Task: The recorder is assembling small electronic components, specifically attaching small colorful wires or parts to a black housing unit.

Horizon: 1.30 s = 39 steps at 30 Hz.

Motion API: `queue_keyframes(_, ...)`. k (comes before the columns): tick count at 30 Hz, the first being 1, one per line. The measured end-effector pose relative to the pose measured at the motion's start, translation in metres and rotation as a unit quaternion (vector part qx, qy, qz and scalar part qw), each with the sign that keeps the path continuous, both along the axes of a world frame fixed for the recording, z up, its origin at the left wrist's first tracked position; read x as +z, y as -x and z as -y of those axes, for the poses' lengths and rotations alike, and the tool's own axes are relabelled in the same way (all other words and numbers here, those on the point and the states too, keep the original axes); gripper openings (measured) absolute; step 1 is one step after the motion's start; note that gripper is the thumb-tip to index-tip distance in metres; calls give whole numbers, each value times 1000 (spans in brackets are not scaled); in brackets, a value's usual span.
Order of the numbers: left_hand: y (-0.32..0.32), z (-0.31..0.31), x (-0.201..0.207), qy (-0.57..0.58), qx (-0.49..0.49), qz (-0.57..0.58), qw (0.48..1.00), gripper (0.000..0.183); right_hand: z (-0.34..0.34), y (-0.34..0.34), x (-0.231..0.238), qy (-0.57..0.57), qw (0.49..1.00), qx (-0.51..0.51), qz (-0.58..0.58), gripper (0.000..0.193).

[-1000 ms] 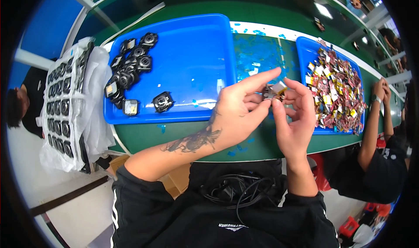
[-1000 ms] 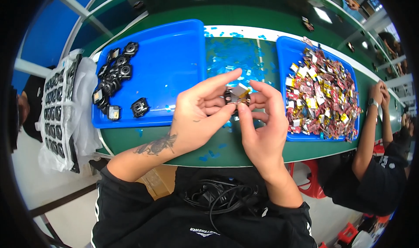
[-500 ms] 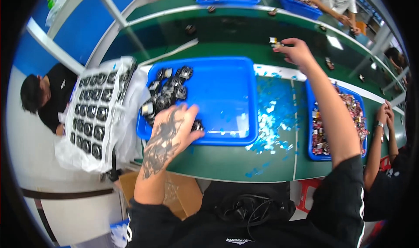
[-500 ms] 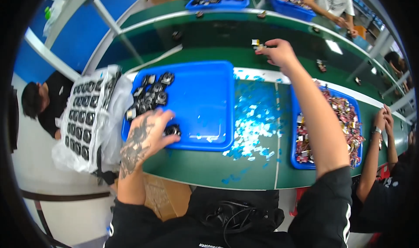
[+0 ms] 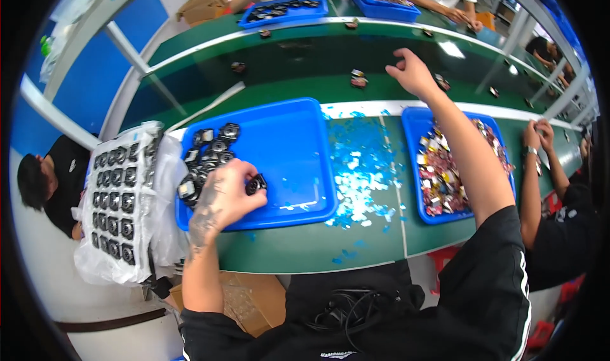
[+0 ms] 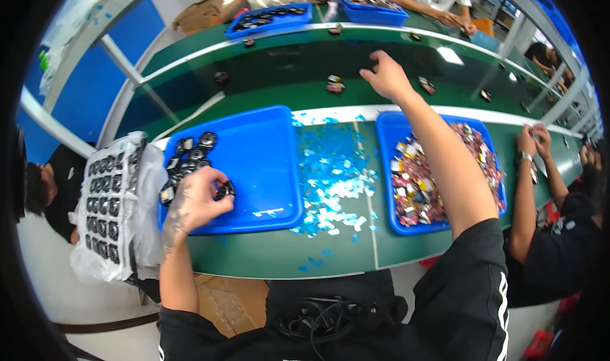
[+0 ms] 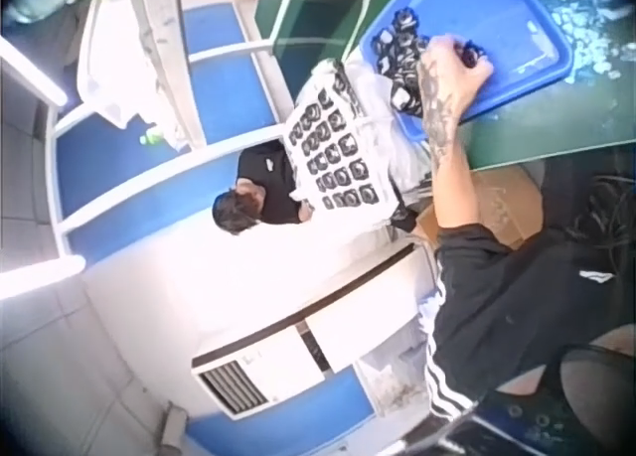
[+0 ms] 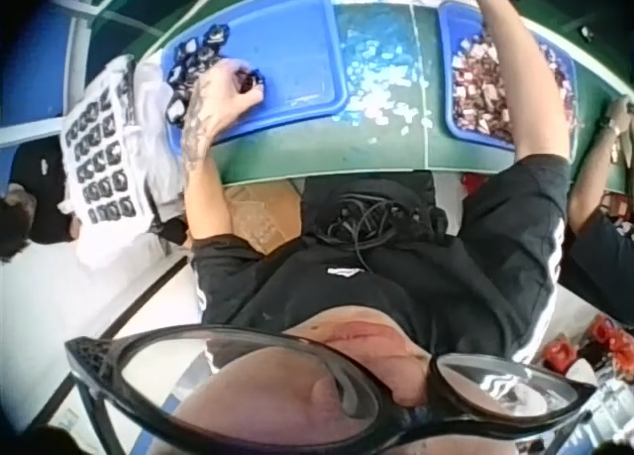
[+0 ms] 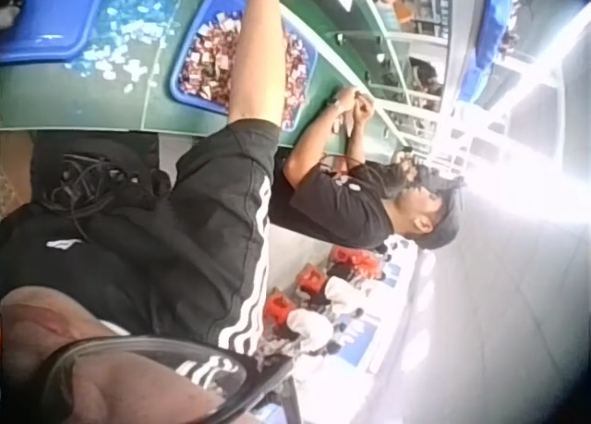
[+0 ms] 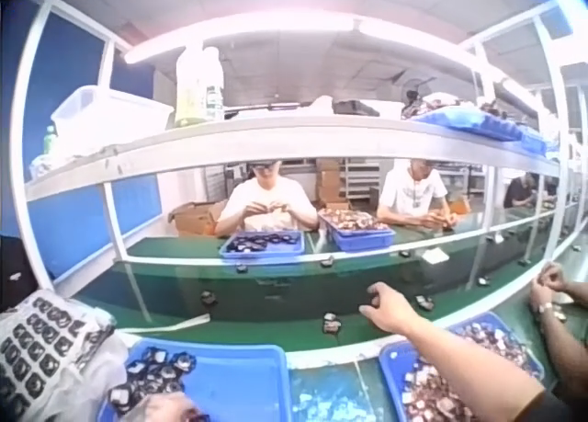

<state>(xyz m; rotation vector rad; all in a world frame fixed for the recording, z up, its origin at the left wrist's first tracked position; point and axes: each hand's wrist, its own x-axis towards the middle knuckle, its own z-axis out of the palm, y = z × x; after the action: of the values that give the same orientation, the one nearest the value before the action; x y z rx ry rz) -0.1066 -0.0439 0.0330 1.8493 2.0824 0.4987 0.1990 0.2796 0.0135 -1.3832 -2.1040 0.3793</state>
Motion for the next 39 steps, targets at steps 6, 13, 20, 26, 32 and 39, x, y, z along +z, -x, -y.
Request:
queue_keyframes(6, -28, -18, 0, -5, -57, 654, 754, 48, 70, -51, 54, 63, 979, 141, 132, 17)
queue_keyframes(13, -94, -62, -9, 93, -37, 824, 558, 35, 96, -90, 17, -4, 935, 190, 301, 14)
queue_keyframes(20, -109, -60, -20, 65, -56, 791, 606, 27, 99, -86, 21, 31, 922, 137, 360, 11)
queue_keyframes(26, -105, -55, -32, -2, -18, 721, 692, 21, 97, -85, 27, 44, 985, 119, 117, 14)
queue_keyframes(32, -103, -51, -28, -79, 41, 656, 749, 28, 119, -91, 41, 78, 986, 57, -138, 16)
queue_keyframes(39, -104, -46, -36, -42, 33, 687, 725, 23, 188, -55, 45, 174, 925, 129, -311, 11)
